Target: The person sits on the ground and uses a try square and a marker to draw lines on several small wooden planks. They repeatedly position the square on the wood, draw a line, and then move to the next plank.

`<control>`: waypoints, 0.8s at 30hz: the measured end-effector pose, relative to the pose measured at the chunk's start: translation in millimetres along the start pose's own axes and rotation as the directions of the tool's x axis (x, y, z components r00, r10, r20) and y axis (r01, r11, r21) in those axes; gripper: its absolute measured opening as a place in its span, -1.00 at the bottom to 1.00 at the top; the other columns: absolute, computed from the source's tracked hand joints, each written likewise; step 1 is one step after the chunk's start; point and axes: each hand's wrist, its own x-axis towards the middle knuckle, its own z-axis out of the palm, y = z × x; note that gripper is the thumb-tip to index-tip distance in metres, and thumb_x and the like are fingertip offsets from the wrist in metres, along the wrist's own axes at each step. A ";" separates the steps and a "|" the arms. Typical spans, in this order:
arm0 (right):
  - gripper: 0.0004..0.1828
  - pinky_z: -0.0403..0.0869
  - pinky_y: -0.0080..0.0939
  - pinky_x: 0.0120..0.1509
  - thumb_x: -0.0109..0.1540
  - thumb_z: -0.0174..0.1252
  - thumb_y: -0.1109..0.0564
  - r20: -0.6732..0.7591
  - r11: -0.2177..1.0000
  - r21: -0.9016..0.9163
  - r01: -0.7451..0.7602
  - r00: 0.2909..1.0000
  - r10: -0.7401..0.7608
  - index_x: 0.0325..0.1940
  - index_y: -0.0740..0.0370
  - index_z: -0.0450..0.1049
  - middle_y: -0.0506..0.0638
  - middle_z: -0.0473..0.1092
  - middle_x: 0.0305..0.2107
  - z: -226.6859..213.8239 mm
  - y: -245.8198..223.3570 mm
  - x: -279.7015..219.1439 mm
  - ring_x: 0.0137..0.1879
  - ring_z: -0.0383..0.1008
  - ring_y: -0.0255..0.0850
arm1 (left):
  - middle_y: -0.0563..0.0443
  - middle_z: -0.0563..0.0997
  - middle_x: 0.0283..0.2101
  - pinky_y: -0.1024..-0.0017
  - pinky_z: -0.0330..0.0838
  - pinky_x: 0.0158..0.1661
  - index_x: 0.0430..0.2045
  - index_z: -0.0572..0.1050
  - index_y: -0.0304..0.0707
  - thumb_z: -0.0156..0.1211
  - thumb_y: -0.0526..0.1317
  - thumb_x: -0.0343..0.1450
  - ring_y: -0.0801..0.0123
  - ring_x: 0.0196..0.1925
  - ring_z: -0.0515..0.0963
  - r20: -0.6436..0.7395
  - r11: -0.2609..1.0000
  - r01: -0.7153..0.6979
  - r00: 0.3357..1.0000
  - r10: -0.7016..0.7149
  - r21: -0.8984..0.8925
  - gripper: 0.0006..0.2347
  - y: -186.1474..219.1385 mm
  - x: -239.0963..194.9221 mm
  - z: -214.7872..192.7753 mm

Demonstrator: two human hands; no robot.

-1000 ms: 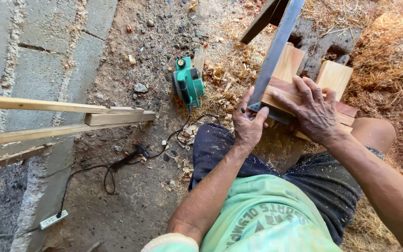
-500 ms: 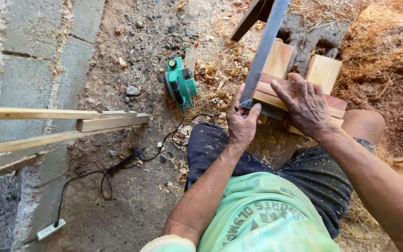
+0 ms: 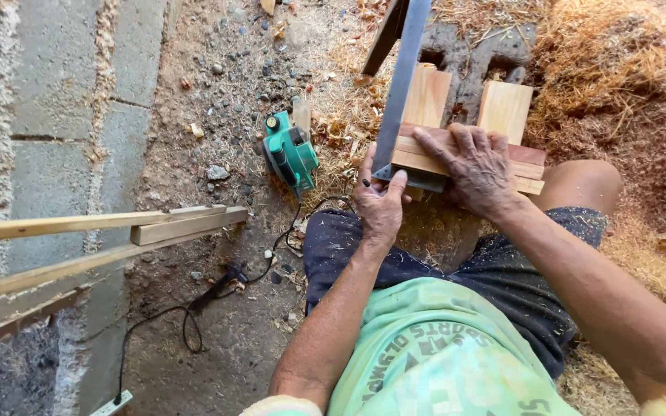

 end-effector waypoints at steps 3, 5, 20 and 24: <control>0.34 0.22 0.11 0.23 -0.13 0.49 0.02 0.026 0.998 0.046 -0.048 0.999 0.046 0.65 -0.41 -0.04 -0.01 0.21 0.15 -4.8 -1.1 -0.2 0.29 0.20 -0.03 | 0.04 0.56 -0.13 0.59 0.60 -0.49 0.40 0.24 -0.16 0.25 -0.48 0.41 0.55 -0.33 0.57 0.011 0.999 -0.042 0.999 0.041 0.017 -0.40 0.2 0.1 0.3; 0.37 0.22 0.15 0.23 -0.19 0.50 0.02 0.005 0.992 0.124 -0.019 1.000 0.019 0.63 -0.41 -0.03 0.02 0.21 0.16 -7.1 0.6 1.5 0.28 0.19 0.01 | 0.04 0.57 -0.13 0.62 0.55 -0.52 0.41 0.23 -0.14 0.24 -0.47 0.40 0.55 -0.35 0.54 -0.008 1.000 0.003 1.000 -0.003 -0.009 -0.39 0.4 0.6 0.6; 0.01 0.21 0.15 0.05 0.08 0.26 -0.12 -0.241 0.996 0.054 -0.072 0.967 0.083 0.61 -0.38 0.06 0.05 0.24 -0.02 17.4 -2.0 -4.4 0.11 0.24 0.02 | 0.02 0.59 -0.04 0.52 0.57 -0.50 0.37 0.24 -0.09 0.26 -0.48 0.38 0.45 -0.28 0.59 -0.007 0.999 0.021 1.000 -0.020 0.045 -0.39 10.6 3.2 -2.9; -0.12 0.22 0.09 0.14 0.28 0.23 -0.13 -0.340 0.995 0.000 -0.096 0.936 0.090 0.65 -0.43 0.04 0.01 0.24 -0.01 22.7 -3.2 -3.6 0.08 0.23 -0.06 | 0.01 0.59 -0.04 0.51 0.56 -0.50 0.37 0.25 -0.10 0.27 -0.48 0.38 0.43 -0.27 0.59 0.018 1.000 0.001 1.000 -0.002 0.020 -0.39 3.2 4.8 -8.9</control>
